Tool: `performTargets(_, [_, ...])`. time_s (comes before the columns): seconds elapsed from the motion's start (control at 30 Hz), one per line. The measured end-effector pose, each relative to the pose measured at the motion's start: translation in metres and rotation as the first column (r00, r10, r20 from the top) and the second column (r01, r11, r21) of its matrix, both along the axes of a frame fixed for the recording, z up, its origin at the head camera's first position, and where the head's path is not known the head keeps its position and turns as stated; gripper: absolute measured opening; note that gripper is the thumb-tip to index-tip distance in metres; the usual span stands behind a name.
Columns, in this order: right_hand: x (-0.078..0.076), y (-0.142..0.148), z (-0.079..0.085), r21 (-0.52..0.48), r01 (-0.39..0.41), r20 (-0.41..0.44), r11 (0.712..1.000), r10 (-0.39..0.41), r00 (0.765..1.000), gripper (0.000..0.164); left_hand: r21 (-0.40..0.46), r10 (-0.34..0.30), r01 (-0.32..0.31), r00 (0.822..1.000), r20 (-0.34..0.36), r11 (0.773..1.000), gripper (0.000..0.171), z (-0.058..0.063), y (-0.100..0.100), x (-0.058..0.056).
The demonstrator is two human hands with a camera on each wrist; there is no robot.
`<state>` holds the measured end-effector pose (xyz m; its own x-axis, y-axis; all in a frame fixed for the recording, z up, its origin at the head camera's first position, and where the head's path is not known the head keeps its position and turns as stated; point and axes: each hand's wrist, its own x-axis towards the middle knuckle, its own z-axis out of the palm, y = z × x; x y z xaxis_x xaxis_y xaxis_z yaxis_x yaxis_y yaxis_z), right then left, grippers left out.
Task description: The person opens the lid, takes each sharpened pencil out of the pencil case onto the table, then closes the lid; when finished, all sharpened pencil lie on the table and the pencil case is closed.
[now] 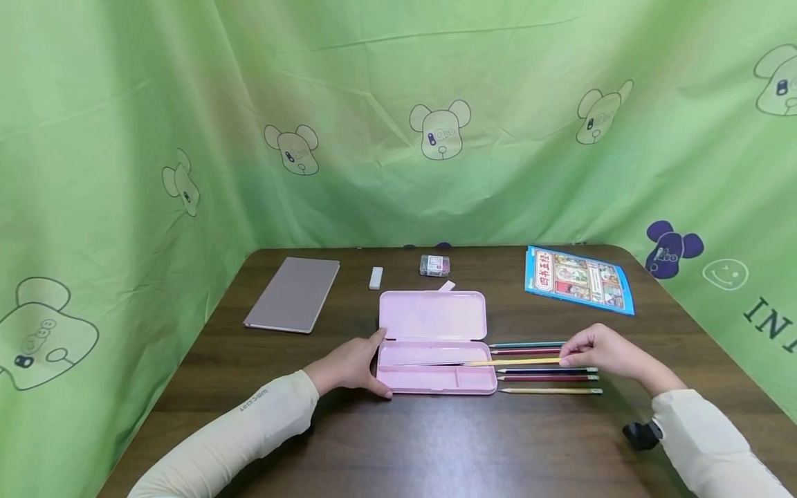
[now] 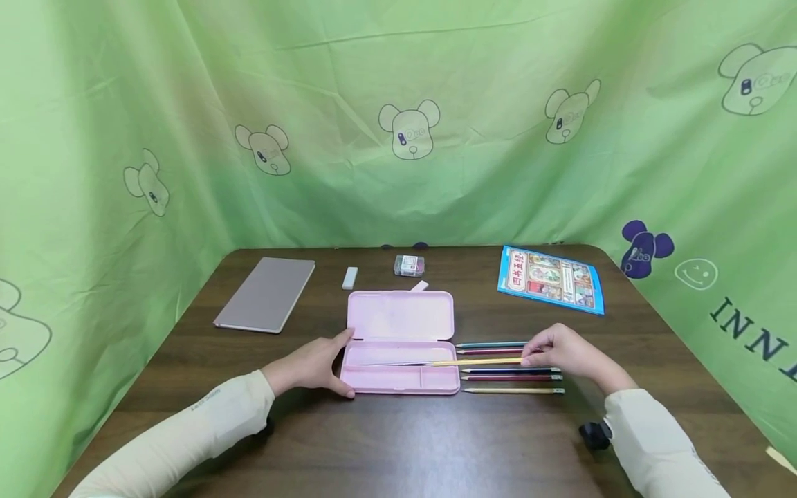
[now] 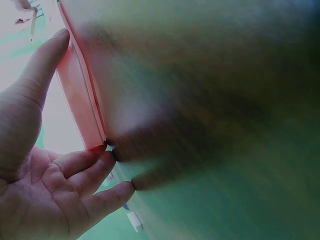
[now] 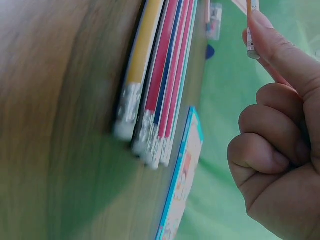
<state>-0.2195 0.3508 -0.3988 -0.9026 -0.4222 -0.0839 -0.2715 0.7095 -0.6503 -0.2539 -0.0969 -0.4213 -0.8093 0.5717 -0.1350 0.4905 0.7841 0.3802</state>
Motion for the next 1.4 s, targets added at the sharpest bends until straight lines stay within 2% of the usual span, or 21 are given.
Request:
performTargets(0.2, [0.011, 0.016, 0.001, 0.017, 0.022, 0.010, 1.000, -0.022, 1.000, 0.015, -0.001, -0.002, 0.002, 1.000, -0.004, 1.000, 0.118, -0.001, 0.000, 0.000])
performTargets(0.4, [0.023, 0.030, 0.001, 0.002, 0.008, -0.010, 1.000, -0.008, 1.000, 0.013, 0.002, 0.001, -0.001, 1.000, -0.007, 1.000, 0.118, -0.001, -0.001, -0.001])
performTargets(0.6, [0.031, 0.043, -0.005, -0.055, -0.049, -0.004, 0.997, 0.049, 0.999, 0.007, -0.002, 0.004, -0.004, 1.000, 0.000, 1.000, 0.118, -0.002, 0.000, -0.002])
performTargets(0.8, [0.035, 0.051, -0.012, -0.109, -0.093, 0.045, 0.990, 0.098, 0.994, 0.005, 0.001, 0.004, -0.004, 1.000, 0.002, 1.000, 0.118, -0.002, 0.000, -0.003])
performTargets(1.03, [0.033, 0.051, -0.016, -0.091, -0.124, 0.041, 0.988, 0.128, 0.991, 0.005, -0.006, 0.011, -0.011, 1.000, 0.013, 1.000, 0.119, -0.002, -0.001, -0.003])
performTargets(1.27, [0.033, 0.051, -0.016, -0.077, -0.112, 0.053, 0.991, 0.117, 0.992, 0.002, -0.005, 0.007, -0.007, 1.000, 0.004, 1.000, 0.118, -0.001, 0.000, -0.002])
performTargets(1.4, [0.034, 0.052, -0.014, -0.065, -0.079, 0.032, 0.995, 0.081, 0.996, 0.010, -0.007, 0.009, -0.009, 1.000, 0.006, 1.000, 0.119, -0.001, 0.000, -0.002])
